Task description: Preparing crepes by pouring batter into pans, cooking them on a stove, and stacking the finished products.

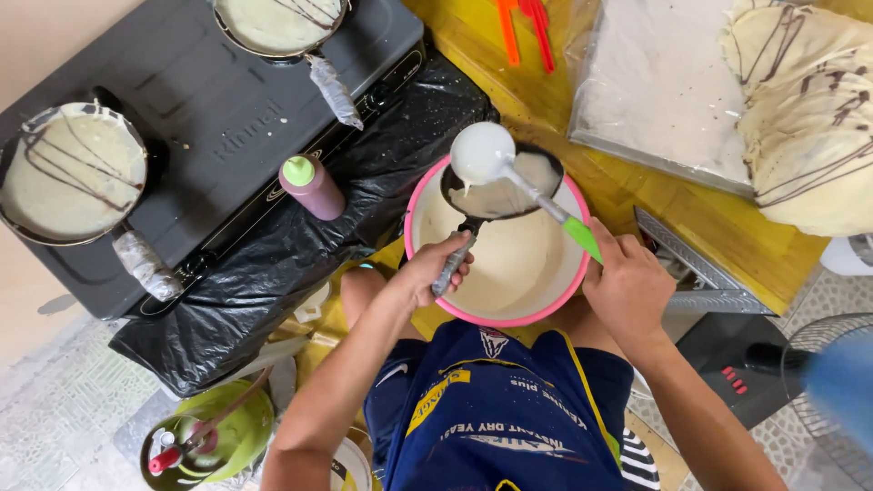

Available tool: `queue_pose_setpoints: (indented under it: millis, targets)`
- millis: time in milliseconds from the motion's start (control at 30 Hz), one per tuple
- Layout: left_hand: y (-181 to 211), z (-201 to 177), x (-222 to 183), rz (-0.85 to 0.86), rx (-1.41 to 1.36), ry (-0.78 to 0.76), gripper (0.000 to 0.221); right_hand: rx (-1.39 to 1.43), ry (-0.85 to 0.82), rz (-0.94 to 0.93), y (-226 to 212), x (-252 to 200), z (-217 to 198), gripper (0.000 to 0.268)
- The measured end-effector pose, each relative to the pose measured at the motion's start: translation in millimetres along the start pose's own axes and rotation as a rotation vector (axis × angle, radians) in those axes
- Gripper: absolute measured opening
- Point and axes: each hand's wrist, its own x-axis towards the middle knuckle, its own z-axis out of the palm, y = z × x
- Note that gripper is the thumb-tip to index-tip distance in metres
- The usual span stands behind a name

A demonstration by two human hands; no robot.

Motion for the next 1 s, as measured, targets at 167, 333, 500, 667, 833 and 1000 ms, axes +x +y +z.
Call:
queue_pose_setpoints:
  millis: [167,333,500,667,833,1000]
  targets:
    - [27,2,-20,-0.146,0.28,-0.031,0.05,0.03,-0.33,0.254,5,-8,2,0.051]
    - [32,19,-51,-0.063,0.544,0.017,0.039,0.248,-0.587,0.465,1,-29,25,0.047]
    - [2,9,-59,0.025,0.519,0.028,0.042,0.223,-0.584,0.543,11,-31,24,0.053]
    - [-74,-12,-34,0.141,0.239,0.005,0.041,-0.049,-0.283,0.379,28,-32,5,0.057]
    - [-128,13,-20,0.202,-0.077,-0.075,0.039,-0.128,-0.071,0.099,27,-9,-22,0.053]
    - [-124,32,-24,0.256,-0.077,-0.115,0.032,-0.171,0.025,0.021,16,1,-14,0.054]
